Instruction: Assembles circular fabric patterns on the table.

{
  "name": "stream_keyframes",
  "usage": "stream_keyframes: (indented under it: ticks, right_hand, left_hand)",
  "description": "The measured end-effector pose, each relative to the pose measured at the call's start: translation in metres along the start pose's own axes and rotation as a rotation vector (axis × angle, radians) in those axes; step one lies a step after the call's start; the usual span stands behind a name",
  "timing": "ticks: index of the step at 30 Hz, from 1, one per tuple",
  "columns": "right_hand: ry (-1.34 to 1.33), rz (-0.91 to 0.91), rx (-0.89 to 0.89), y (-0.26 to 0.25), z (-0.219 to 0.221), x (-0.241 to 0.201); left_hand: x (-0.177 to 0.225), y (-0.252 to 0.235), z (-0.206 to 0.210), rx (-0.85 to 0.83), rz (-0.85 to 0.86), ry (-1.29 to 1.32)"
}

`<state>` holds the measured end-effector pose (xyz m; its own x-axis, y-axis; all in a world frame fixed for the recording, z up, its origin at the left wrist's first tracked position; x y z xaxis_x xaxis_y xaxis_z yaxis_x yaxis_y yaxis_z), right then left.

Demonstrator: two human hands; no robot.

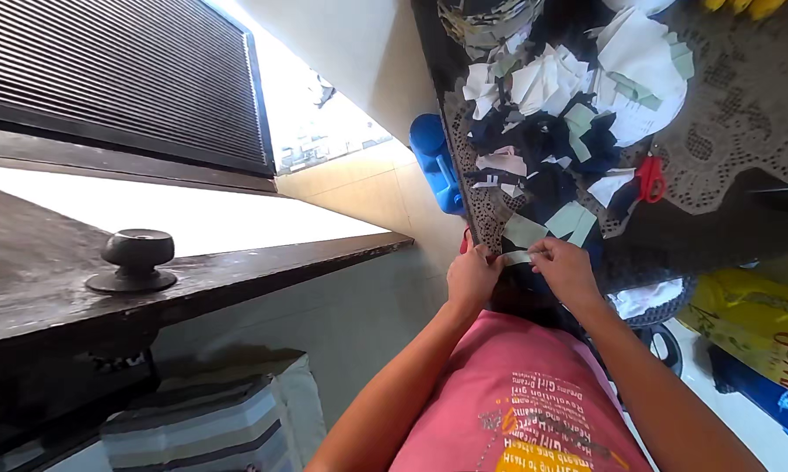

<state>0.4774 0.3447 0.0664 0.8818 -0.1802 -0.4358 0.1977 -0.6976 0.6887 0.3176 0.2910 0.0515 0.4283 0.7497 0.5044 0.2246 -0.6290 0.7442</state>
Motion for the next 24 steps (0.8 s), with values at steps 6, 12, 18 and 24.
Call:
stream_keyframes:
  ticks: [6, 12, 18, 24]
  right_hand:
    - [0.263, -0.097, 0.163, 0.006, -0.001, -0.006]
    - [0.302, -0.273, 0.608, 0.014, 0.002, 0.013]
    - [0.341, -0.408, 0.61, 0.018, 0.02, 0.03]
    - [0.029, -0.228, 0.706, 0.037, -0.006, 0.063]
  left_hand:
    - [0.002, -0.001, 0.0, -0.001, -0.016, -0.038]
    - [0.0, -0.001, 0.0, 0.009, 0.004, -0.016]
    - [-0.013, -0.001, 0.0, 0.011, 0.079, 0.184]
    - [-0.013, 0.007, -0.004, 0.397, 0.527, 0.326]
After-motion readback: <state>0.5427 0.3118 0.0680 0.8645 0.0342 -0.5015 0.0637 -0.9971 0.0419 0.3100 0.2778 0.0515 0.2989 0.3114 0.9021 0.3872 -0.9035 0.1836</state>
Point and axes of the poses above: each hand's wrist, its own y-axis away from the middle knuckle, its own z-axis out of the palm, x = y × z, the point moved 3 cm from there along -y, towards the middle knuckle, and after that the axes turned 13 degrees about y, right-handed, at the moved point
